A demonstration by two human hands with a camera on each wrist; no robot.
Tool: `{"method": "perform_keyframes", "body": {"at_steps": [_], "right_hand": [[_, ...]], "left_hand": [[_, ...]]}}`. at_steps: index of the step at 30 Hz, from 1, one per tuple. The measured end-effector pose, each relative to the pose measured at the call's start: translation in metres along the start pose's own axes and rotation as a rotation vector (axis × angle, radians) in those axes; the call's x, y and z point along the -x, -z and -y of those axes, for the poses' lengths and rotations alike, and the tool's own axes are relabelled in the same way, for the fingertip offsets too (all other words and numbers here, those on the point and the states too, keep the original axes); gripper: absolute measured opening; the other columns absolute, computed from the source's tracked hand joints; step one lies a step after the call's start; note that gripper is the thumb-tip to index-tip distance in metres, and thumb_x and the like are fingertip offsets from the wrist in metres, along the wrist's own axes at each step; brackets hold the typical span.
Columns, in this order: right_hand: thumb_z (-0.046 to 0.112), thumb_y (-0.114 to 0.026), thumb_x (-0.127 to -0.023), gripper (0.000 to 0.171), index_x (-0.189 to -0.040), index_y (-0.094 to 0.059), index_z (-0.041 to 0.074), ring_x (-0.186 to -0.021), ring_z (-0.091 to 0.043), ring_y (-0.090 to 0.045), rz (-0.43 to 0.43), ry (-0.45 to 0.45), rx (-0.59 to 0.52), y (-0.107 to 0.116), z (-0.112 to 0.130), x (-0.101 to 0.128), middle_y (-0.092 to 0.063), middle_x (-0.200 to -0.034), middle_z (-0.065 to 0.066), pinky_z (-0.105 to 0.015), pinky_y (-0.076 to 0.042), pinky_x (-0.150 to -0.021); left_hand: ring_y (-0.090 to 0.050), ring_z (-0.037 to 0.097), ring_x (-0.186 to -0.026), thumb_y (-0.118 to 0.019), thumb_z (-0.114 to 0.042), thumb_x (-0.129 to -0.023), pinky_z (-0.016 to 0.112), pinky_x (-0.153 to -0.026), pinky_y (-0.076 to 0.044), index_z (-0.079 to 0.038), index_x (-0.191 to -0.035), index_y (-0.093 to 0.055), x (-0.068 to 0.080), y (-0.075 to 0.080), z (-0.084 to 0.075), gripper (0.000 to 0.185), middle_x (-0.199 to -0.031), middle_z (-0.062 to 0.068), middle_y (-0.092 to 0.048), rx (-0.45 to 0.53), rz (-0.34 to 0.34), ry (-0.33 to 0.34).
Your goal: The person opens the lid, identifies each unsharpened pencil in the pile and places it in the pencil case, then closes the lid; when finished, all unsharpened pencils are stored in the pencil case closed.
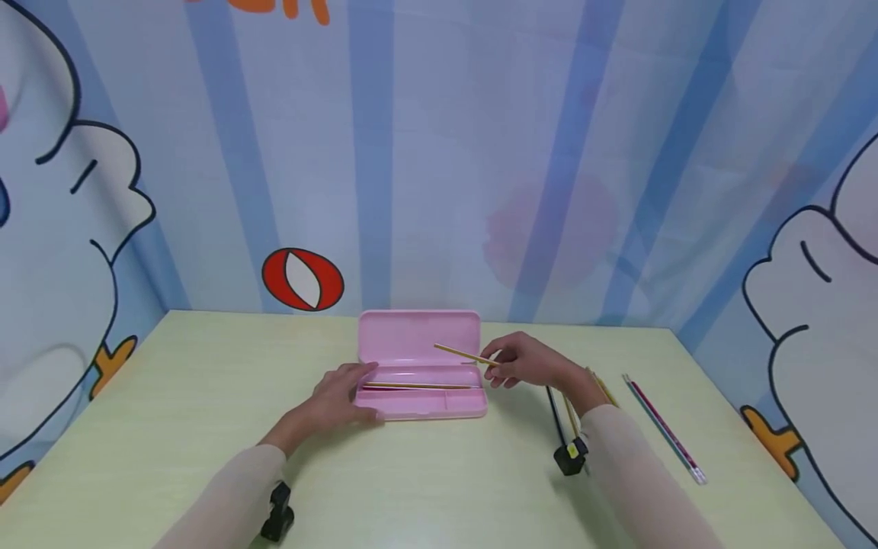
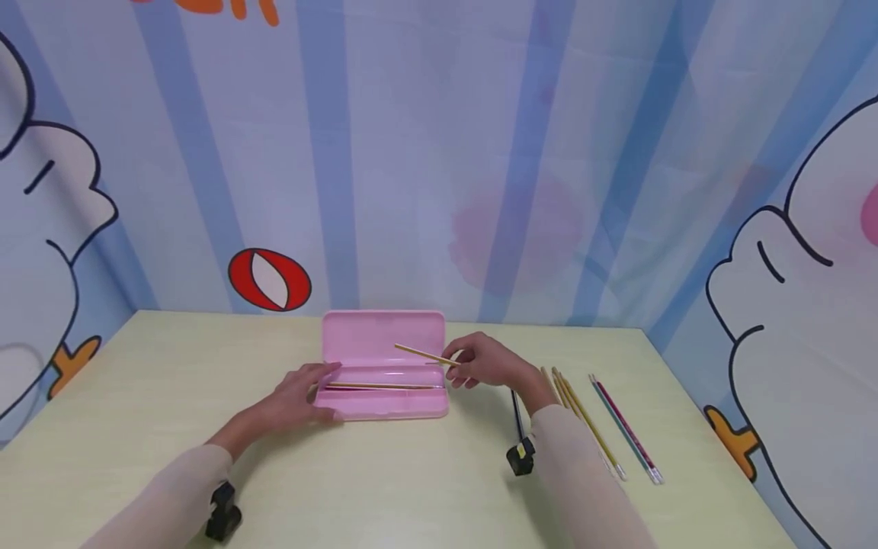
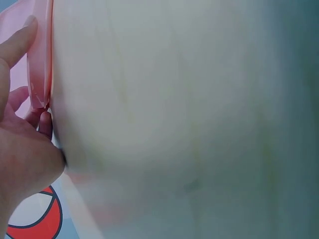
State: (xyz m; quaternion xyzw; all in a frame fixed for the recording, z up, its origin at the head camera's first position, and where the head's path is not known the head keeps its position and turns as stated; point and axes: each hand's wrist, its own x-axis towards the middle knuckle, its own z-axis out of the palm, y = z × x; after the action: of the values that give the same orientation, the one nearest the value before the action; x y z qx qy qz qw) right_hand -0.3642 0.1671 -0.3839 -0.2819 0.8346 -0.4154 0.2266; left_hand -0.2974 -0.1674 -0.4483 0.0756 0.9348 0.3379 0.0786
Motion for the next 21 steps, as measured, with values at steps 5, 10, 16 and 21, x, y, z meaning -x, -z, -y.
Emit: {"method": "perform_keyframes", "body": {"at_steps": [5, 10, 16, 21], "right_hand": [[0.003, -0.056, -0.089, 0.03, -0.117, -0.055, -0.007, -0.085, -0.032, -0.067, 0.006, 0.02, 0.044, -0.009, 0.004, -0.011, -0.067, -0.098, -0.024, -0.038, -0.056, -0.071], [0.003, -0.057, -0.088, 0.028, -0.115, -0.057, -0.006, -0.079, -0.028, -0.066, 0.004, 0.036, 0.08, -0.018, 0.011, -0.021, -0.067, -0.092, -0.023, -0.038, -0.056, -0.069], [0.002, -0.058, -0.087, 0.024, -0.111, -0.061, -0.004, -0.064, -0.017, -0.057, 0.016, 0.057, 0.154, -0.027, 0.019, -0.033, -0.067, -0.082, -0.017, -0.029, -0.051, -0.06], [0.001, -0.058, -0.087, 0.021, -0.107, -0.064, 0.0, -0.064, -0.017, -0.058, 0.011, 0.063, 0.207, -0.033, 0.02, -0.046, -0.068, -0.08, -0.013, -0.023, -0.047, -0.056]], "left_hand": [[-0.028, 0.031, -0.129, -0.075, -0.038, -0.073, 0.058, -0.099, -0.036, -0.025, -0.144, -0.031, 0.001, 0.0, -0.002, 0.084, -0.145, 0.008, -0.033, 0.0, -0.001, 0.004], [-0.028, 0.031, -0.13, -0.075, -0.037, -0.073, 0.057, -0.099, -0.037, -0.025, -0.145, -0.031, 0.0, 0.001, -0.003, 0.085, -0.146, 0.008, -0.032, -0.005, -0.001, 0.001], [-0.028, 0.031, -0.13, -0.076, -0.037, -0.073, 0.058, -0.099, -0.037, -0.025, -0.145, -0.03, 0.001, 0.003, -0.004, 0.086, -0.145, 0.008, -0.032, 0.002, 0.009, 0.008], [-0.027, 0.03, -0.13, -0.076, -0.036, -0.073, 0.058, -0.099, -0.037, -0.025, -0.145, -0.03, 0.001, 0.003, -0.004, 0.086, -0.146, 0.007, -0.032, 0.009, 0.011, 0.017]]}}
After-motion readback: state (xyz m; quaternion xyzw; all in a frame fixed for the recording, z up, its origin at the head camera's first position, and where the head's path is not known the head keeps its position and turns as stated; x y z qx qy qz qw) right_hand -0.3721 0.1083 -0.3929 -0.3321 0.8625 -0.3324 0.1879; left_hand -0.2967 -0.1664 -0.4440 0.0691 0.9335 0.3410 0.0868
